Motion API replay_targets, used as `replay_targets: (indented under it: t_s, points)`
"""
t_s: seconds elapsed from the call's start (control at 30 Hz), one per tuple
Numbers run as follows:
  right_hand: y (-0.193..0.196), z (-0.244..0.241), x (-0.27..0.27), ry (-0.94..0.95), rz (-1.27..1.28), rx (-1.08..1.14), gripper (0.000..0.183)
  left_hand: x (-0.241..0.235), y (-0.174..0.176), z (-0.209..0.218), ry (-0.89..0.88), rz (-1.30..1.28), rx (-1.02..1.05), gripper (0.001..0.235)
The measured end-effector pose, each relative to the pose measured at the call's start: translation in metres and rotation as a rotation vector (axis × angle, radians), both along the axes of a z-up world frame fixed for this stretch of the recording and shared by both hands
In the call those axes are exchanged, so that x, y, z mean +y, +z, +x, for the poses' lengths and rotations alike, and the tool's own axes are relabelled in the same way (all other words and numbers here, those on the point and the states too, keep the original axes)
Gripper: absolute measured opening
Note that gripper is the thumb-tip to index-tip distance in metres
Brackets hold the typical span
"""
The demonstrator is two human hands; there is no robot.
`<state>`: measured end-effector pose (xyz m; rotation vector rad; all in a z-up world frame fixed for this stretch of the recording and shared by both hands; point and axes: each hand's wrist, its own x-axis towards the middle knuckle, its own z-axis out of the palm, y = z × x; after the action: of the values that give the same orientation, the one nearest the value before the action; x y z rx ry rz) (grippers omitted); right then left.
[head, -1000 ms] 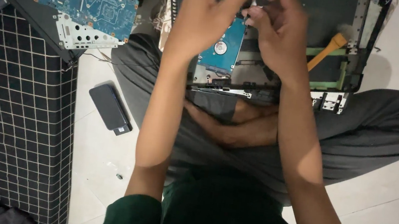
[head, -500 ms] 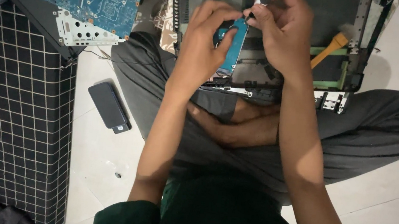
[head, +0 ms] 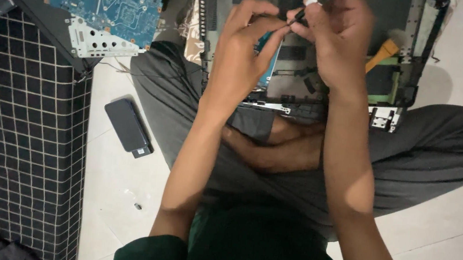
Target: The person sits on the floor and uses a screwdriver to remove screws from a blue hard drive. They hold the hard drive in their left hand and manipulate the screwdriver with their right hand, occasionally placing the drive down on their lap.
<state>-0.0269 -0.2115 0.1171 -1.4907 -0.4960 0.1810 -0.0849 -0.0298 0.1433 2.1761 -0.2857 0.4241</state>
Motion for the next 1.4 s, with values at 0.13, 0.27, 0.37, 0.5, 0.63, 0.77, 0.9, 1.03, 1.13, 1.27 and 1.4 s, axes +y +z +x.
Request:
replay_targets:
  t_s: [0.13,0.27,0.37,0.5,0.63,0.77,0.9,1.03,1.13,1.27,1.4]
  points:
    - [0.003,0.005,-0.023,0.021,0.126,-0.003,0.026,-0.016,0.014,0.010,-0.092,-0.013,-0.077,0.010]
    - [-0.009,0.006,-0.051,-0.028,0.276,0.033,0.019,-0.031,0.028,0.026,-0.183,-0.081,-0.108,0.007]
    - [-0.012,0.006,-0.073,-0.112,0.301,0.087,0.025,-0.042,0.033,0.033,-0.176,-0.158,-0.064,0.010]
    - [-0.012,0.009,-0.088,-0.126,0.263,-0.034,0.027,-0.051,0.020,0.036,-0.185,-0.230,-0.030,0.017]
    - [-0.011,0.009,-0.092,-0.146,0.276,-0.010,0.027,-0.064,0.017,0.031,-0.196,-0.244,0.126,0.016]
    - [-0.016,0.009,-0.091,-0.184,0.321,0.064,0.024,-0.075,0.013,0.035,-0.186,-0.234,0.095,0.021]
    - [-0.017,0.008,-0.093,-0.135,0.330,0.003,0.030,-0.081,0.020,0.042,-0.223,-0.257,0.024,0.012]
    - [-0.019,0.010,-0.093,-0.178,0.382,0.026,0.023,-0.084,0.032,0.049,-0.243,-0.262,-0.013,0.004]
    - [-0.015,0.012,-0.089,-0.213,0.381,-0.006,0.020,-0.079,0.025,0.054,-0.222,-0.125,-0.039,0.010]
    - [-0.037,0.016,-0.095,-0.470,0.474,0.079,0.022,-0.071,0.002,0.064,-0.101,0.111,-0.123,0.002]
    - [-0.028,0.015,-0.092,-0.414,0.430,0.027,0.019,-0.076,-0.015,0.065,-0.062,0.265,-0.038,0.014]
